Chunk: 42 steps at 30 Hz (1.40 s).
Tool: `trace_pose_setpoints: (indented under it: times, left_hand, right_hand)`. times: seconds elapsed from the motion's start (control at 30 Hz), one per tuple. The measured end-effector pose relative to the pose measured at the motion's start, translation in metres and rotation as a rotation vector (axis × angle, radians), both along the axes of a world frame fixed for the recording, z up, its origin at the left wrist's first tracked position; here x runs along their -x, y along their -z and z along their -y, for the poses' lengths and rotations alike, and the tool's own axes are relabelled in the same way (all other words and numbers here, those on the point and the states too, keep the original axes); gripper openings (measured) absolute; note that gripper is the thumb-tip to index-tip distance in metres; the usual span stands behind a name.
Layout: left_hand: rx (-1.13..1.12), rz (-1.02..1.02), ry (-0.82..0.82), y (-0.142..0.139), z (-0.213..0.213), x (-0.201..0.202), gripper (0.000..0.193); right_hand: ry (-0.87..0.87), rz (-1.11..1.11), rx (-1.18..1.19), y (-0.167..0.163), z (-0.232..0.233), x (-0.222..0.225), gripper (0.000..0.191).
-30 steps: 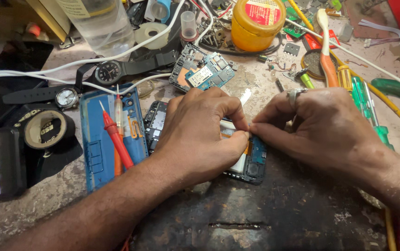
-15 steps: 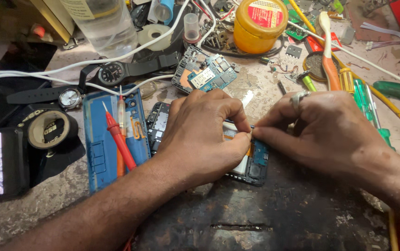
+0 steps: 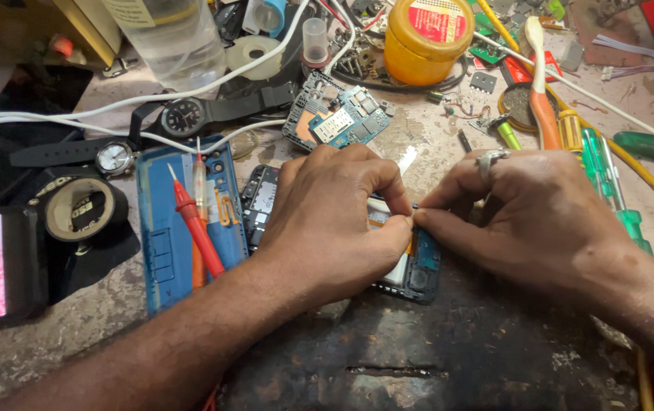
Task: The person uses tweezers to adjust small components on a disassembled mobile phone motherboard, then cleans the area with a toothbrush and cloth. They reposition the motherboard, connect a ribbon cable, and use multimeter probes to test electrical continuity on the board.
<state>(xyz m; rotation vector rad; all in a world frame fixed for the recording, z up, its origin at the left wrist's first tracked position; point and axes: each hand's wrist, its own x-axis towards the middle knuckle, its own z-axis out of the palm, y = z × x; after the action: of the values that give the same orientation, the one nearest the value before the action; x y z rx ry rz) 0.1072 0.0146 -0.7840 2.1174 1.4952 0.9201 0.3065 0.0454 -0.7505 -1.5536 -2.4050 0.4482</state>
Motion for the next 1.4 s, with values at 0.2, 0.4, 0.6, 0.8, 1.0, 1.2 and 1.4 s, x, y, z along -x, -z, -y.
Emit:
trace_pose_setpoints:
  times: [0.2, 0.4, 0.6, 0.8, 1.0, 1.2, 1.4]
  left_hand:
    - [0.001, 0.011, -0.003, 0.003, 0.003, -0.002, 0.011]
    - [0.024, 0.006, -0.008, 0.002, 0.006, -0.005, 0.011]
    - [0.023, 0.009, -0.005, -0.001, 0.007, -0.004, 0.011]
    - [0.003, 0.010, -0.005, 0.004, 0.008, -0.006, 0.012]
    - [-0.004, 0.005, -0.011, 0.011, 0.010, -0.009, 0.011]
    - [-0.013, 0.008, -0.015, 0.014, 0.011, -0.012, 0.011]
    - [-0.020, 0.018, -0.014, 0.010, 0.012, -0.012, 0.011]
  right_hand:
    - [0.044, -0.054, 0.062, -0.001, 0.004, 0.000, 0.022]
    - [0.004, -0.070, 0.024, 0.000, 0.006, -0.003, 0.021]
    - [-0.019, -0.072, 0.022, -0.003, 0.006, -0.004, 0.019]
    - [0.049, 0.031, 0.029, 0.000, 0.008, -0.001, 0.020]
    - [0.019, -0.018, 0.013, 0.006, 0.010, -0.006, 0.020]
    - [-0.016, -0.065, 0.026, 0.011, 0.010, -0.009, 0.020]
    - [0.047, -0.005, 0.042, 0.007, 0.011, -0.008, 0.022]
